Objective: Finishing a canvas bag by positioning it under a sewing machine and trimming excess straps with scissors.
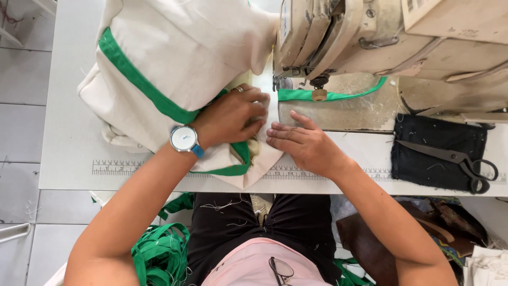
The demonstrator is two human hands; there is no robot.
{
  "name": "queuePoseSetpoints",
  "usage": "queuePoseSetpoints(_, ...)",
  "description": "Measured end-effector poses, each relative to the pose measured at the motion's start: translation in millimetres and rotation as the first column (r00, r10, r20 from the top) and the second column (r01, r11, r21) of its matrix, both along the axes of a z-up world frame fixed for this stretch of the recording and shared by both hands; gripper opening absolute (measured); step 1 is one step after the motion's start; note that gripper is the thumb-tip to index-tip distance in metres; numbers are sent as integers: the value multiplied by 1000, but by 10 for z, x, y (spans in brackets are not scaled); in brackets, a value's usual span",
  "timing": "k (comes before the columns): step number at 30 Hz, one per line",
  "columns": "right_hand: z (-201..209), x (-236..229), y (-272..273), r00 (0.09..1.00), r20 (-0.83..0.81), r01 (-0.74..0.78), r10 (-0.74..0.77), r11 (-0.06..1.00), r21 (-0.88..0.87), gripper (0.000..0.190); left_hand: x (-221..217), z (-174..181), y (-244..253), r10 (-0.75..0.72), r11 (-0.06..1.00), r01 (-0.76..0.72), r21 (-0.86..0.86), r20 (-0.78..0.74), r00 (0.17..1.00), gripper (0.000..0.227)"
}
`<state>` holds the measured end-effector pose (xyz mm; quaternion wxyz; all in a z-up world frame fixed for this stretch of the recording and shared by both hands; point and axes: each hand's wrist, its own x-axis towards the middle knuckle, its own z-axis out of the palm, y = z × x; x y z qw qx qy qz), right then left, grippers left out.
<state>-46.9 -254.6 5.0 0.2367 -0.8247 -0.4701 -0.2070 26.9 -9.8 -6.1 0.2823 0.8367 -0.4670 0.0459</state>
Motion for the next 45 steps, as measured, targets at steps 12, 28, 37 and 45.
queuePoseSetpoints(12,-204,402,8,998,0,61,-61,998,8,29,648,-57,81,47,997,-50,-56,-52,998,17)
queuePoseSetpoints(28,-279,410,-33,970,-228,105,-90,993,52,27,1026,998,261,-18,338,-892,-299,-950,311,57)
queuePoseSetpoints(37,-327,469,-29,976,-200,99,-83,993,71,30,666,1293,-194,-5,558,-786,-266,-948,317,74)
queuePoseSetpoints(45,-304,389,-16,970,-224,119,-99,990,81,27,518,904,-353,61,373,-828,-419,-879,472,24)
